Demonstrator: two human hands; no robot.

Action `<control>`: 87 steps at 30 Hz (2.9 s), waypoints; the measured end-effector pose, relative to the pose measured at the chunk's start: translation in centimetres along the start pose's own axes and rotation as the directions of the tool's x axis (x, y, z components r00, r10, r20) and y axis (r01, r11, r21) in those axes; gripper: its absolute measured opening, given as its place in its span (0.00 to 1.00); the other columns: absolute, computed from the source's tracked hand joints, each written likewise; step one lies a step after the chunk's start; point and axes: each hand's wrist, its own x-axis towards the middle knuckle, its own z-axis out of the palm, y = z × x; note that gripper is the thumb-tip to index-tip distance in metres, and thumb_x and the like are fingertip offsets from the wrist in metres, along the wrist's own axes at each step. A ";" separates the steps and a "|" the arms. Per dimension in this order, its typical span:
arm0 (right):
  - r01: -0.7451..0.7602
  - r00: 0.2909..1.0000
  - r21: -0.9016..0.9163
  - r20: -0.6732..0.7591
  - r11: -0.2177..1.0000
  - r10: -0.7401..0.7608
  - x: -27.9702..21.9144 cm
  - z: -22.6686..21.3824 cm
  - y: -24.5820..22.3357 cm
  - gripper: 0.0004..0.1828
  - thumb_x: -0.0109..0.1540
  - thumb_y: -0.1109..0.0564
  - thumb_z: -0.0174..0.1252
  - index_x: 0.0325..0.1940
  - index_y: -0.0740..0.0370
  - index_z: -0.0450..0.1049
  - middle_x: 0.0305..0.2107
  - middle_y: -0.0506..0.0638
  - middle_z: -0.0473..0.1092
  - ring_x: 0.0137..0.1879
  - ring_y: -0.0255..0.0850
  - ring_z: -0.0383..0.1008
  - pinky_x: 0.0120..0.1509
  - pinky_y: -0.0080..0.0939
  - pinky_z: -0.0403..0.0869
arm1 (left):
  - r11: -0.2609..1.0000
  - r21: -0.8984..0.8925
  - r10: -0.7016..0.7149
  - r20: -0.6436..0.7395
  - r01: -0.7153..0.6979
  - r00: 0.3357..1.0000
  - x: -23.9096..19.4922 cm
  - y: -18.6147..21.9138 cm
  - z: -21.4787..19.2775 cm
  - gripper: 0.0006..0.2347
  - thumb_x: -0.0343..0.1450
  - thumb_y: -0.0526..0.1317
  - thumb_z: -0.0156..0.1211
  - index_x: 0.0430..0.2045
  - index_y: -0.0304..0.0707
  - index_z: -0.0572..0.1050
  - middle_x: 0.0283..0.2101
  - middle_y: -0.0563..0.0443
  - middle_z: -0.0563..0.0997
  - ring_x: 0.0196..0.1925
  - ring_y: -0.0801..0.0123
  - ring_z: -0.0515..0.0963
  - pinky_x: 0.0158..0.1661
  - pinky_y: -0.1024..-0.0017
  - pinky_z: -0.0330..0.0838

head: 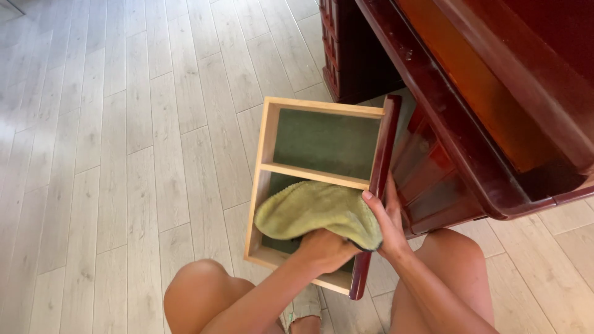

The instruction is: Wiping a wooden desk and its removable drawer with a microfiber cloth.

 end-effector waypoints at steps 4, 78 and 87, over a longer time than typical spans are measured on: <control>-0.017 0.999 -0.065 0.044 0.998 0.020 0.2 -0.9 -1.2 0.49 0.59 0.44 0.56 0.81 0.52 0.45 0.73 0.54 0.53 0.75 0.46 0.55 0.76 0.49 0.54 | 0.985 0.164 -0.100 0.249 0.059 0.963 -0.7 -1.3 1.5 0.32 0.65 0.61 0.57 0.57 0.34 0.70 0.57 0.45 0.78 0.57 0.58 0.78 0.51 0.65 0.73; 0.175 0.983 -0.325 0.113 0.929 -0.146 1.5 -1.5 2.0 0.51 0.57 0.54 0.62 0.78 0.71 0.45 0.69 0.64 0.58 0.70 0.50 0.64 0.71 0.44 0.63 | 0.934 0.347 -0.035 0.321 -0.083 0.946 -4.4 -8.7 2.3 0.19 0.75 0.48 0.47 0.38 0.29 0.79 0.43 0.35 0.82 0.41 0.44 0.78 0.47 0.54 0.68; -0.008 0.999 -0.252 0.041 0.968 0.019 1.1 -0.2 1.1 0.61 0.55 0.48 0.70 0.83 0.58 0.40 0.66 0.66 0.61 0.63 0.52 0.70 0.65 0.55 0.71 | 0.816 0.578 0.033 -0.004 -0.025 0.999 -1.5 -10.4 1.4 0.19 0.76 0.54 0.47 0.25 0.41 0.78 0.24 0.40 0.80 0.33 0.46 0.83 0.37 0.54 0.75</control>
